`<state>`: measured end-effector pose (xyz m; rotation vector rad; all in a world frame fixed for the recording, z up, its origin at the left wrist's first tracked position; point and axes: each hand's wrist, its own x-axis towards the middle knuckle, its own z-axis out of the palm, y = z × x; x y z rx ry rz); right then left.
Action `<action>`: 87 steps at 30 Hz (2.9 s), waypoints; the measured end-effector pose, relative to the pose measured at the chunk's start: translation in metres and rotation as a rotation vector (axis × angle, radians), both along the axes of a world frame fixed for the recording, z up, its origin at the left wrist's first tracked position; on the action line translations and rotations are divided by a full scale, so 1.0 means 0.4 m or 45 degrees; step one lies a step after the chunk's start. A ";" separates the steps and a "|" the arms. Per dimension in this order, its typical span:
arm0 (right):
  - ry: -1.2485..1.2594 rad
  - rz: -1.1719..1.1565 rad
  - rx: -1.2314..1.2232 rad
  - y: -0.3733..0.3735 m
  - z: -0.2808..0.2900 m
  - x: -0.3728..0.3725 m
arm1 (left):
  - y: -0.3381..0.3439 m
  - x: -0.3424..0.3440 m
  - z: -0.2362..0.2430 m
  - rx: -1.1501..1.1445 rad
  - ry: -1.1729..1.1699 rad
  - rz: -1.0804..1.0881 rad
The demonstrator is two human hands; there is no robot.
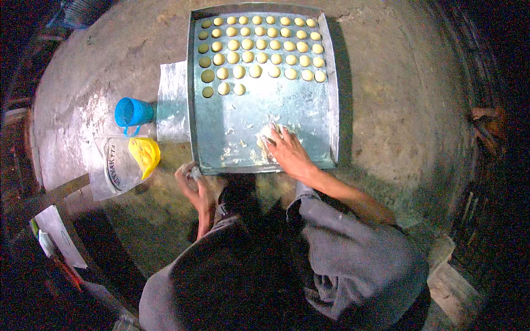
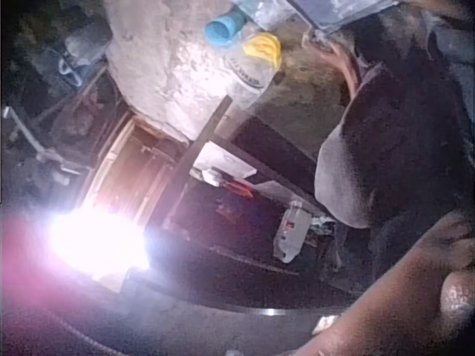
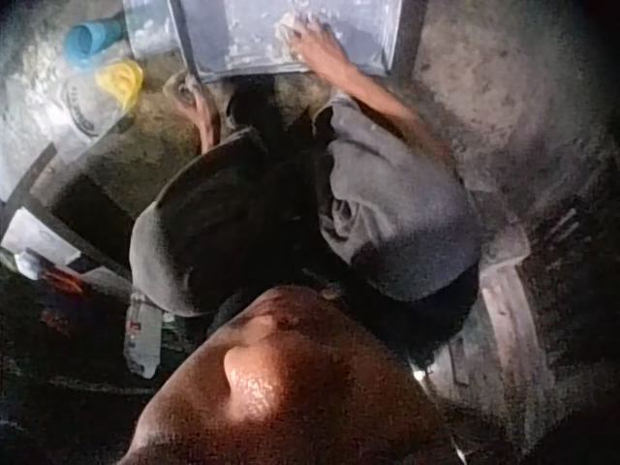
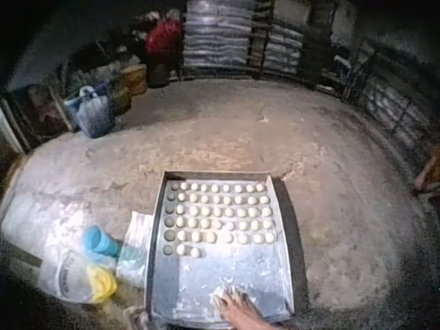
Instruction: The person prepares dough on a large metal tray on the floor. They sprinkle flour, pour oil from a plastic pouch, and knead a piece of dough by hand.
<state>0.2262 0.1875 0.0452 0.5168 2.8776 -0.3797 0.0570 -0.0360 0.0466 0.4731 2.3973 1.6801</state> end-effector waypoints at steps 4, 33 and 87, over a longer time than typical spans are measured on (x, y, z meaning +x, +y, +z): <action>0.077 0.163 0.088 0.008 -0.022 0.007 | 0.068 -0.024 0.032 -0.057 0.109 -0.029; 0.643 -0.106 -0.371 0.056 -0.073 -0.035 | 0.143 -0.158 -0.025 -0.259 0.468 -0.405; 0.450 -0.037 -0.361 0.098 0.031 -0.054 | 0.174 -0.159 -0.037 -0.229 0.384 -0.418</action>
